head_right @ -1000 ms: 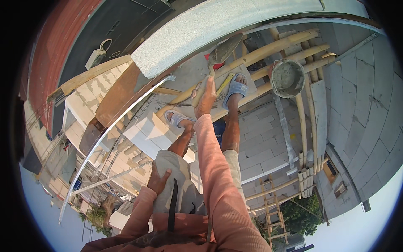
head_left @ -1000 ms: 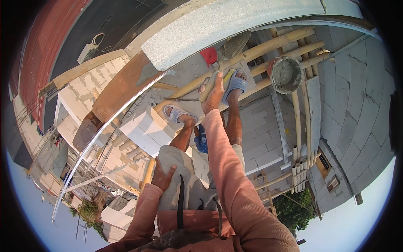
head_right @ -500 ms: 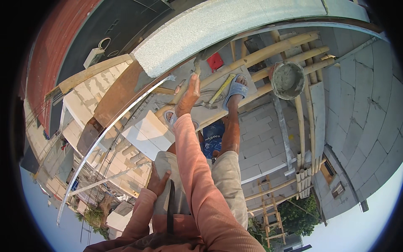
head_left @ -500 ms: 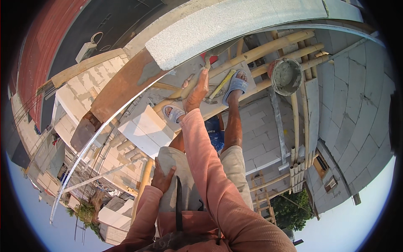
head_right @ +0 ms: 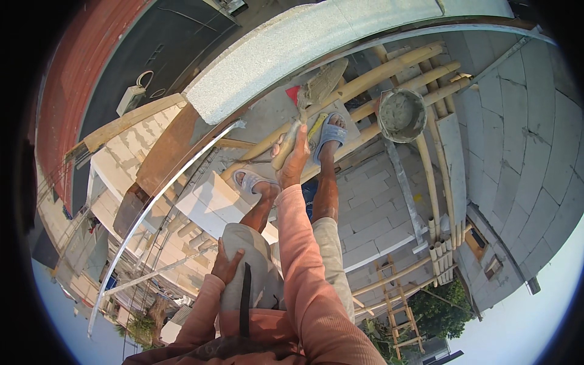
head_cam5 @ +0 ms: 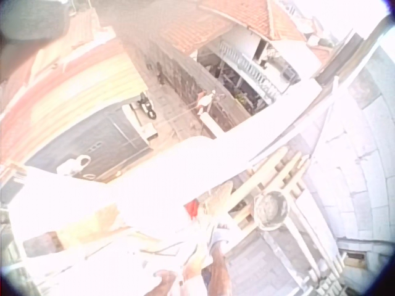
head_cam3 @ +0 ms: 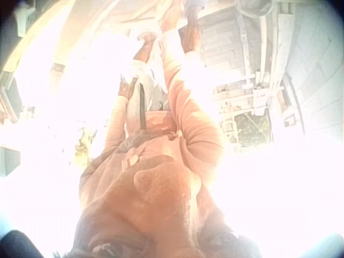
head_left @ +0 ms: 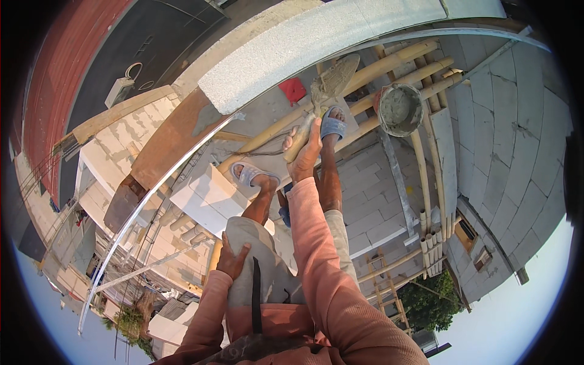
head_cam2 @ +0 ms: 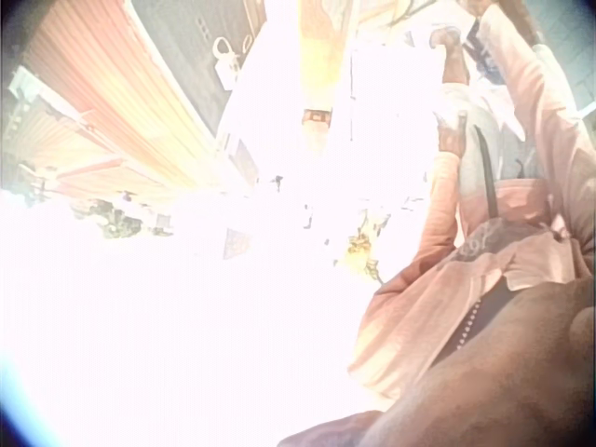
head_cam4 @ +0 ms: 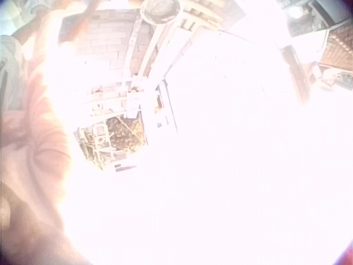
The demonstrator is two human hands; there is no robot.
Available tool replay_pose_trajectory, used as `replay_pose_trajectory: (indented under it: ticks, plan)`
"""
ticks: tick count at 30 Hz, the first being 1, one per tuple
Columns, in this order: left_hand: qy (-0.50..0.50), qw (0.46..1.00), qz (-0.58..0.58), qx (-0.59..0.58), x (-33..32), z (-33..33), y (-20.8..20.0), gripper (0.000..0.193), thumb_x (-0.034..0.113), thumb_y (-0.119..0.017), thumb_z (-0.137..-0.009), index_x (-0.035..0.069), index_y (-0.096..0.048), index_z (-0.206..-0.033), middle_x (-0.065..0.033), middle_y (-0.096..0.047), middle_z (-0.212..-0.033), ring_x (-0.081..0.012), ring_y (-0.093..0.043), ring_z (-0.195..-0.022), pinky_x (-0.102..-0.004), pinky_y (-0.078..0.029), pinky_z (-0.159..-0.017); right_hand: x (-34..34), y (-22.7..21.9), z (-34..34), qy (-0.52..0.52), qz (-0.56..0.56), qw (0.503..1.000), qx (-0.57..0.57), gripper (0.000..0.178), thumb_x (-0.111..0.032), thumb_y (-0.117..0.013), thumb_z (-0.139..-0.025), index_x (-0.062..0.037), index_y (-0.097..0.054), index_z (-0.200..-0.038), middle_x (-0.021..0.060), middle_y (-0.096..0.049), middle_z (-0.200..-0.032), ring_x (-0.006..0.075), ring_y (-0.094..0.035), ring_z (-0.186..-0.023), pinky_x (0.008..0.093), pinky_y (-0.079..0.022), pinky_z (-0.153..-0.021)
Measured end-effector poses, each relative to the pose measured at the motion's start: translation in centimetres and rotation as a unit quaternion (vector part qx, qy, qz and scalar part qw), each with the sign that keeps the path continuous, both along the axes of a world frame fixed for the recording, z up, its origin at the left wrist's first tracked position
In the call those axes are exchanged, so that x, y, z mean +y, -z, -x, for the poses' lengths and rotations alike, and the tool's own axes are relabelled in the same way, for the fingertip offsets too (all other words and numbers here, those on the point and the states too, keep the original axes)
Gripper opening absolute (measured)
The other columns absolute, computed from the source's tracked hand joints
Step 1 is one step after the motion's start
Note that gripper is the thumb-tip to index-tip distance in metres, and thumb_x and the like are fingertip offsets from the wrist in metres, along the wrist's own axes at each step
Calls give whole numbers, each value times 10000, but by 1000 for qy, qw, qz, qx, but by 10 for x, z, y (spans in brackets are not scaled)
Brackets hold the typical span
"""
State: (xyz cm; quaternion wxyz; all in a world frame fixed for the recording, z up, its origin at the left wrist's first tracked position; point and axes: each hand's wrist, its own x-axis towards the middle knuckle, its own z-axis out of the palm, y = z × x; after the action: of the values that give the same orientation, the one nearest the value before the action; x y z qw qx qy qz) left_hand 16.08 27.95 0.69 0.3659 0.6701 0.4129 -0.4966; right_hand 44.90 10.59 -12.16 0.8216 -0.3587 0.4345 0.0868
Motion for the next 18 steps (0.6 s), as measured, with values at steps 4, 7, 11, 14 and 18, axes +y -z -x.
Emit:
replay_pose_trajectory:
  ticks: [4,7,11,14,18]
  plan:
    - [7,1000,-4,10,-3,3,2,1174,598,-665,-883,-74,-30,-1608,-381,-309,-1579,-466,-392,-1449,-437,-319,-1206,-31,19,-40,-32,84,996,-3,446,-503,-536,-1051,-62,-580,-1101,51,-556,-723,143,-542,-528,281,-432,-465]
    - [21,1000,-1,15,-9,6,4,1172,615,-647,-886,-64,-26,-1611,-380,-296,-1587,-468,-388,-1452,-442,-316,-1208,-50,30,-50,-93,120,988,-28,465,-529,-585,-1022,-80,-571,-1140,51,-578,-761,151,-564,-555,284,-459,-487]
    - [14,1000,-2,28,-6,4,-1,1175,627,-640,-886,-56,-20,-1615,-376,-283,-1596,-466,-376,-1462,-443,-307,-1213,-39,21,-54,-79,115,990,-21,452,-513,-587,-1025,-75,-593,-1134,47,-577,-761,146,-570,-561,285,-467,-494]
    - [12,1000,-3,18,-5,7,1,1175,628,-636,-887,-52,-15,-1616,-375,-278,-1599,-464,-371,-1467,-439,-299,-1218,-30,12,-55,-121,148,981,-24,454,-505,-577,-1035,-70,-596,-1164,44,-576,-756,143,-575,-562,283,-468,-491]
    - [21,1000,-8,7,-2,12,3,1176,629,-632,-888,-52,-9,-1616,-381,-271,-1598,-464,-371,-1467,-436,-294,-1222,17,-7,-27,-142,121,982,4,509,-492,-579,-1042,-28,-628,-1244,36,-559,-722,130,-594,-565,292,-497,-501]
